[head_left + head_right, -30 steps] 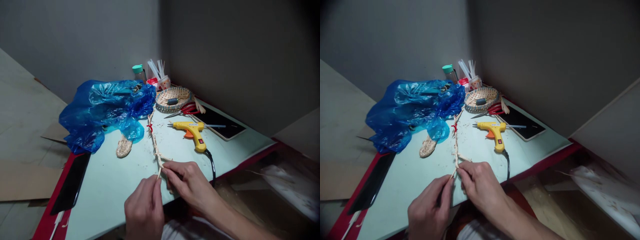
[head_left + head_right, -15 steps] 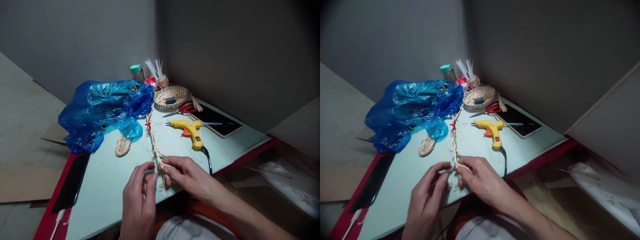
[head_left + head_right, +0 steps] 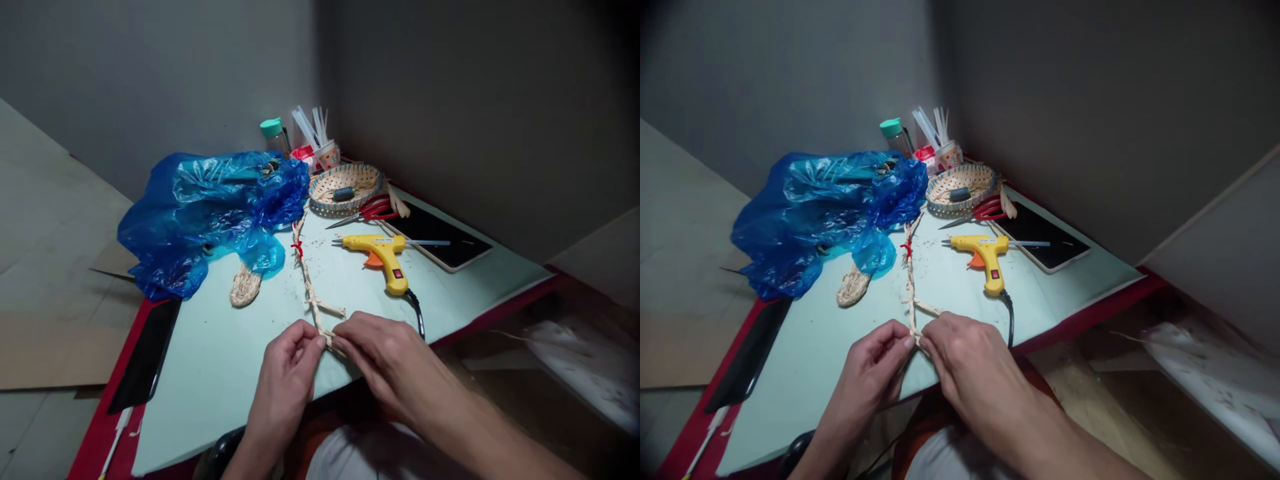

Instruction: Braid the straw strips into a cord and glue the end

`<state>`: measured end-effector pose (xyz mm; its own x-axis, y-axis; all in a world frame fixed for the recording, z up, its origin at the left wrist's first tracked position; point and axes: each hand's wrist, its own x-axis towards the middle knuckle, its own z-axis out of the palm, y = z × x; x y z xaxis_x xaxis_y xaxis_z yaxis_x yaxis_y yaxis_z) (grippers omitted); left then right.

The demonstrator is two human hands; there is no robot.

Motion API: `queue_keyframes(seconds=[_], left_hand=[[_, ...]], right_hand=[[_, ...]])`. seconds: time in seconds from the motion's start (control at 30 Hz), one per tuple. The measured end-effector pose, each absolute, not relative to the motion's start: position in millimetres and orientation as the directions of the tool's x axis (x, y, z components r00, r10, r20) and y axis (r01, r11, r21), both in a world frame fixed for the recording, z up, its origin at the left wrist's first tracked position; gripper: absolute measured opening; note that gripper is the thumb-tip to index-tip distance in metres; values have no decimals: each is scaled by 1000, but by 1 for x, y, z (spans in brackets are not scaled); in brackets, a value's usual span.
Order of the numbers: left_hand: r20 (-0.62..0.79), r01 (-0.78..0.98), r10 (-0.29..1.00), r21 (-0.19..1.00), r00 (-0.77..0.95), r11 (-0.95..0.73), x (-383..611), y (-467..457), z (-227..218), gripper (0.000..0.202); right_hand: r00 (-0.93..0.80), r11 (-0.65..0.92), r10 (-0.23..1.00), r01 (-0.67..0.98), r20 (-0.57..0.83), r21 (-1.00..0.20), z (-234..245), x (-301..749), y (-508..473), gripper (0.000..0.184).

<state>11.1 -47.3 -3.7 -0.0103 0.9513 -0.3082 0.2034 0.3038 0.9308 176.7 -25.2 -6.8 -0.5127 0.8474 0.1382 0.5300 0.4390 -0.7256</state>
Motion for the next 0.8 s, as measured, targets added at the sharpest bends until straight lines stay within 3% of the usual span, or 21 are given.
queue_keyframes(seconds=[0.1, 0.23, 0.4, 0.5, 0.6, 0.73, 0.8], left_hand=[[-223, 363, 974, 904, -48, 226, 14, -48, -3, 24], [-212, 424, 976, 881, -50, 213, 17, -50, -1, 26], [-359, 163, 932, 923, 41, 349, 12, -53, -3, 28], [-419, 37, 903, 908, 91, 418, 8, -54, -3, 24], [-403, 36, 911, 915, 88, 402, 7, -54, 0, 22], [-382, -1, 918, 923, 106, 385, 7, -55, 0, 23], [-379, -13, 918, 924, 114, 383, 7, -56, -1, 23]], right_hand=[[-473, 516, 844, 586, 254, -624, -3, 182, -34, 26], [-472, 612, 791, 610, 390, -504, -3, 179, -48, 21], [-514, 739, 662, 568, 546, -362, -22, 164, -61, 17], [-562, 747, 654, 586, 506, -314, -25, 163, -61, 22], [-572, 717, 696, 576, 433, -392, -13, 170, -55, 14], [-348, 609, 786, 575, 511, -545, 2, 176, -39, 17], [-352, 557, 830, 537, 432, -633, 3, 174, -32, 20]])
